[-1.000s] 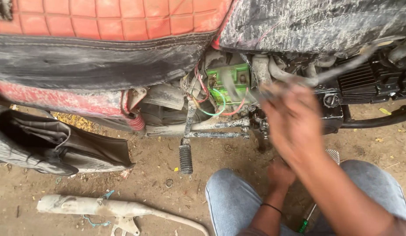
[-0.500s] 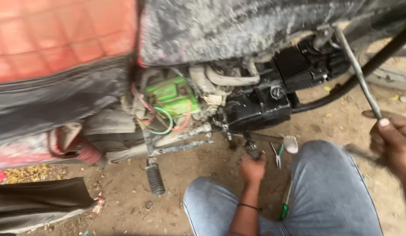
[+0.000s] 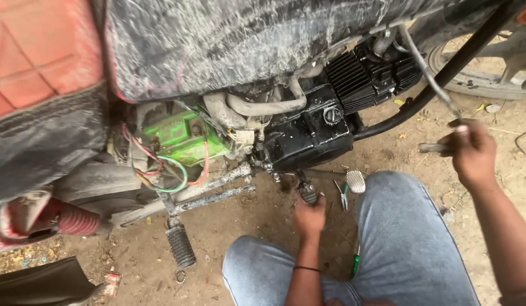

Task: The person is repairing a motorcycle, specifically working on the engine and electrical components.

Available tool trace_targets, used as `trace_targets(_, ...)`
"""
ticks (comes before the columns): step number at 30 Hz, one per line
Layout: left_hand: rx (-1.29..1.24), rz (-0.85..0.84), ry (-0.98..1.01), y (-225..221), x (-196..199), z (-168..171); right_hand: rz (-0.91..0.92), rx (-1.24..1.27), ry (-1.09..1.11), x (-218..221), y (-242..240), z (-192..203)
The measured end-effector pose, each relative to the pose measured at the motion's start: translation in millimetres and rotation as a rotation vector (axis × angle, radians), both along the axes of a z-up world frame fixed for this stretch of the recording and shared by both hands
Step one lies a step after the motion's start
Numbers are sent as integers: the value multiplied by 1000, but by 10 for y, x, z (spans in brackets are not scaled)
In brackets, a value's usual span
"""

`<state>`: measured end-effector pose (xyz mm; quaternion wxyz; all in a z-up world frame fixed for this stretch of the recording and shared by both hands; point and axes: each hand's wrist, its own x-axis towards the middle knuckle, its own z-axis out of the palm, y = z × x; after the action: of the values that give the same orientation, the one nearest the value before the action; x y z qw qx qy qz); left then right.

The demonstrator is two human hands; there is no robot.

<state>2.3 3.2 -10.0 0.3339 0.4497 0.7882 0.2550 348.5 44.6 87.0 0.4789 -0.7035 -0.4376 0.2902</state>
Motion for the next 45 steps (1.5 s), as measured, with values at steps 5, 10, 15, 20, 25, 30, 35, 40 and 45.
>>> trace_targets(5, 20, 14, -31, 27, -3, -28, -209, 479, 492, 97, 138, -399)
trace_targets(10, 78, 19, -19, 20, 9, -57, -13, 149, 524, -209, 172, -256)
trace_targets(15, 102, 26, 10, 6, 13, 21, 152, 119, 420, -312, 100, -216)
trace_targets(20, 96, 41, -63, -8, 33, 3, 121, 304, 304, -244, 112, -294)
trace_targets(25, -20, 65, -182, 13, 57, 42, 265, 316, -244, -245, 82, -198)
trace_targets(30, 100, 66, -88, 18, 51, 7, 246, 395, 97, -223, -107, -204)
trace_targets(35, 83, 82, -2, 4, 59, 89, 146, 455, 477, -431, -579, 221)
trace_targets(40, 84, 53, -6, -35, 52, -314, 247, 174, 302, -830, -691, 424)
trace_targets(45, 43, 4, 2, -14, 26, -221, 259, 180, 368, -1140, -475, 95)
